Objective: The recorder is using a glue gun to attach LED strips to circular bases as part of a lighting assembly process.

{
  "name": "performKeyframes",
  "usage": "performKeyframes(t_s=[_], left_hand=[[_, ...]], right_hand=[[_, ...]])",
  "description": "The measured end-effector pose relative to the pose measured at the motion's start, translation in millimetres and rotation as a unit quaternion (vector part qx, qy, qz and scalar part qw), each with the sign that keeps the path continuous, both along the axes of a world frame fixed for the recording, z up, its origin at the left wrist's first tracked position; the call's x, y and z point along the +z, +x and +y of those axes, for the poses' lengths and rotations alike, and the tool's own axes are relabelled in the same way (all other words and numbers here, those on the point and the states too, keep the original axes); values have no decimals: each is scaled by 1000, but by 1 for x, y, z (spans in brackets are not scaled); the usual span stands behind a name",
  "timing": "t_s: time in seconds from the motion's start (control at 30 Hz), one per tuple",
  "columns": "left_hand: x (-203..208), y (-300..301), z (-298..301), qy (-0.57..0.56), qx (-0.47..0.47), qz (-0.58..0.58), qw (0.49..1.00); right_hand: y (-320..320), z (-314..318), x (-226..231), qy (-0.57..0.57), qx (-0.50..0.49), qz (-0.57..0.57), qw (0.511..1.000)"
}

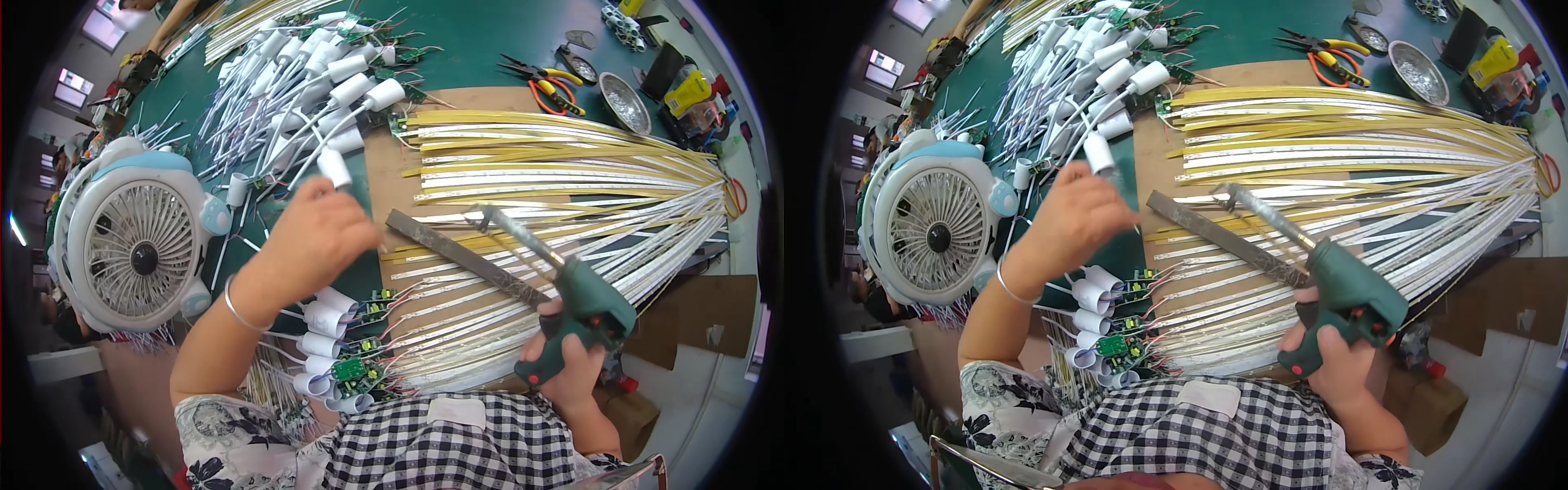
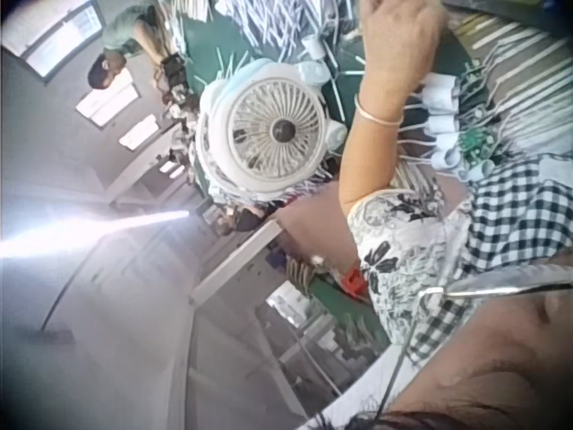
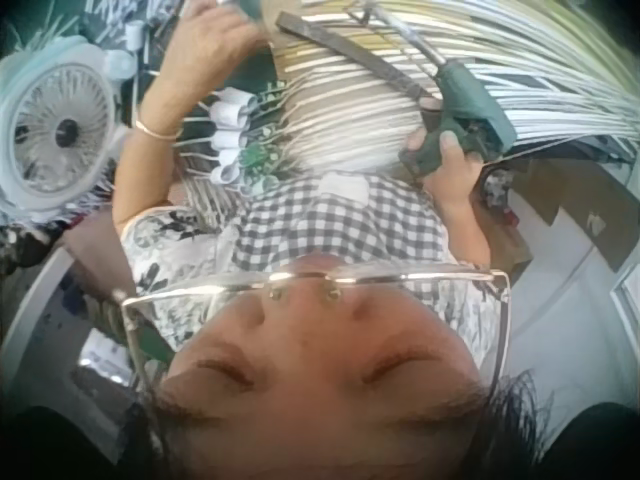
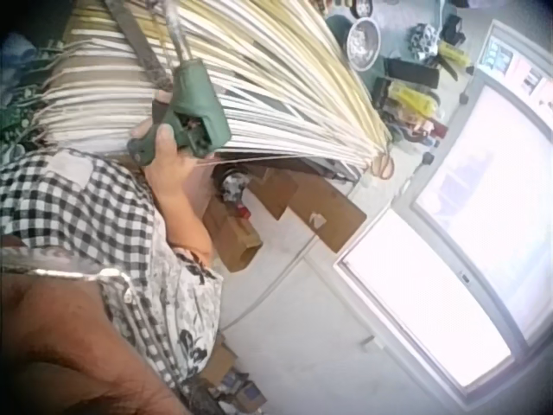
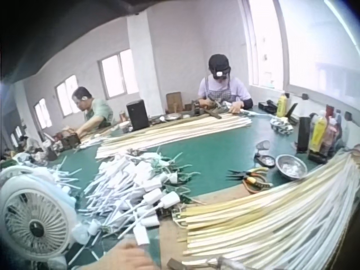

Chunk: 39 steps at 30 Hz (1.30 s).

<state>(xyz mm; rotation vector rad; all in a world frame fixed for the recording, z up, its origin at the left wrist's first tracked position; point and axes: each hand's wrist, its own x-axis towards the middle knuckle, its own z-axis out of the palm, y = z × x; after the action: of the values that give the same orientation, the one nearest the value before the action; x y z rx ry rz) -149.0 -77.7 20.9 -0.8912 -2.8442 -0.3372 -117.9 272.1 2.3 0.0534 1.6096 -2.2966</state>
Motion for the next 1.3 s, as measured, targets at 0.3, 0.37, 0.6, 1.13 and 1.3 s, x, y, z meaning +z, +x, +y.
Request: performKeyframes(t_s=[0.3, 0.37, 0.6, 1.13, 1.3], left_hand=[[-27, 37, 7, 88, 31, -3, 996], [-28, 36, 10, 81, 22, -46, 995], [-33, 32, 16, 104, 13, -105, 989], [-33, 35, 17, 136, 49, -89, 986], [-34, 35, 18, 137, 53, -91, 985]], right_hand=[[15, 9, 2, 108, 168, -31, 979], [16, 10, 2, 127, 189, -13, 974], [14, 6, 8, 189, 224, 15, 956], [16, 7, 0, 350, 251, 116, 895], [18, 3, -1, 319, 228, 84, 916]])
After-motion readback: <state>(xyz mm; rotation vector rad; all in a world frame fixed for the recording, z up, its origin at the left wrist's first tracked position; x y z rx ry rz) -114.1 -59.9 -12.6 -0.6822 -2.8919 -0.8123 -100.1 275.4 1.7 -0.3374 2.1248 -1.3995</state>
